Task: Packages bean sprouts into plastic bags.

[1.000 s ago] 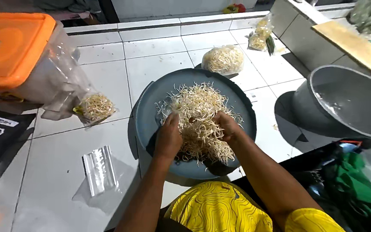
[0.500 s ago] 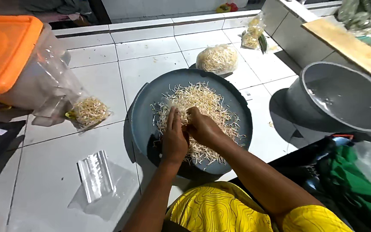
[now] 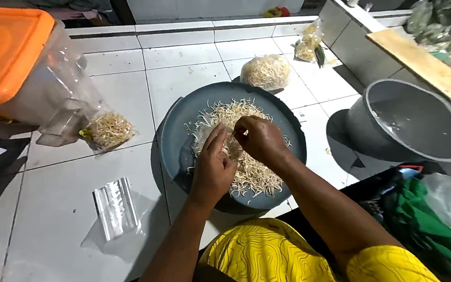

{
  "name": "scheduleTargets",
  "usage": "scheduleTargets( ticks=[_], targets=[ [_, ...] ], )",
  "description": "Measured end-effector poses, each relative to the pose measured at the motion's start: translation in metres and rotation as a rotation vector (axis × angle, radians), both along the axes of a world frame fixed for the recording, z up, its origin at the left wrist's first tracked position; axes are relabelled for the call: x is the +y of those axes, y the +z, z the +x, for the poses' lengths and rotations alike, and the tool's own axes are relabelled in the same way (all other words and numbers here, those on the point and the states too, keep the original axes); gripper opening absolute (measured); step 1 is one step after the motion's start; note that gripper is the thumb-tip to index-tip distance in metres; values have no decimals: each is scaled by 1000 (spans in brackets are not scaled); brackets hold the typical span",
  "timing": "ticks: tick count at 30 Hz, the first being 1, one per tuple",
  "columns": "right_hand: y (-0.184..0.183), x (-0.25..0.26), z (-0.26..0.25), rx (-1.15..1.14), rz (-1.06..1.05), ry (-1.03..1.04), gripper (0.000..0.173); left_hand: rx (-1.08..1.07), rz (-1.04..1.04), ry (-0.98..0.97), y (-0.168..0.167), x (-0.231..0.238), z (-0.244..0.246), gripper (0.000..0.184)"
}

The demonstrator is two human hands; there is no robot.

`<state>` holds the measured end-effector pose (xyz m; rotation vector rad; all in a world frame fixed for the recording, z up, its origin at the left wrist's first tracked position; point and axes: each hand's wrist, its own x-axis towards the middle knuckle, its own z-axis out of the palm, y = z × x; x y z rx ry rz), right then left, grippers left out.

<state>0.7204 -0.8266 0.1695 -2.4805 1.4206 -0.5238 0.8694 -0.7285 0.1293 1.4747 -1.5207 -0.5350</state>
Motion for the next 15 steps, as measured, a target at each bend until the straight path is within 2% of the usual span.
scheduleTargets(
  ticks=[4, 7, 9, 11, 14, 15],
  targets=[
    [25, -8, -8, -96, 57, 0, 11, -170, 95, 2, 8, 3, 18, 57],
    [36, -12, -19, -210, 63, 65, 9, -53, -22, 12, 16, 10, 17, 59],
    [29, -15, -34, -274, 122, 153, 18, 42, -79, -22, 21, 12, 16, 62],
    [9, -9, -55, -207, 229, 119, 38, -20, -18, -2, 15, 10, 23, 65],
    [-52, 19, -75, 109, 347, -134, 103, -79, 108, 51, -2, 3, 30, 66],
    [-76, 30, -77, 216, 348, -187, 117, -81, 122, 67, -6, 2, 29, 67]
  ],
)
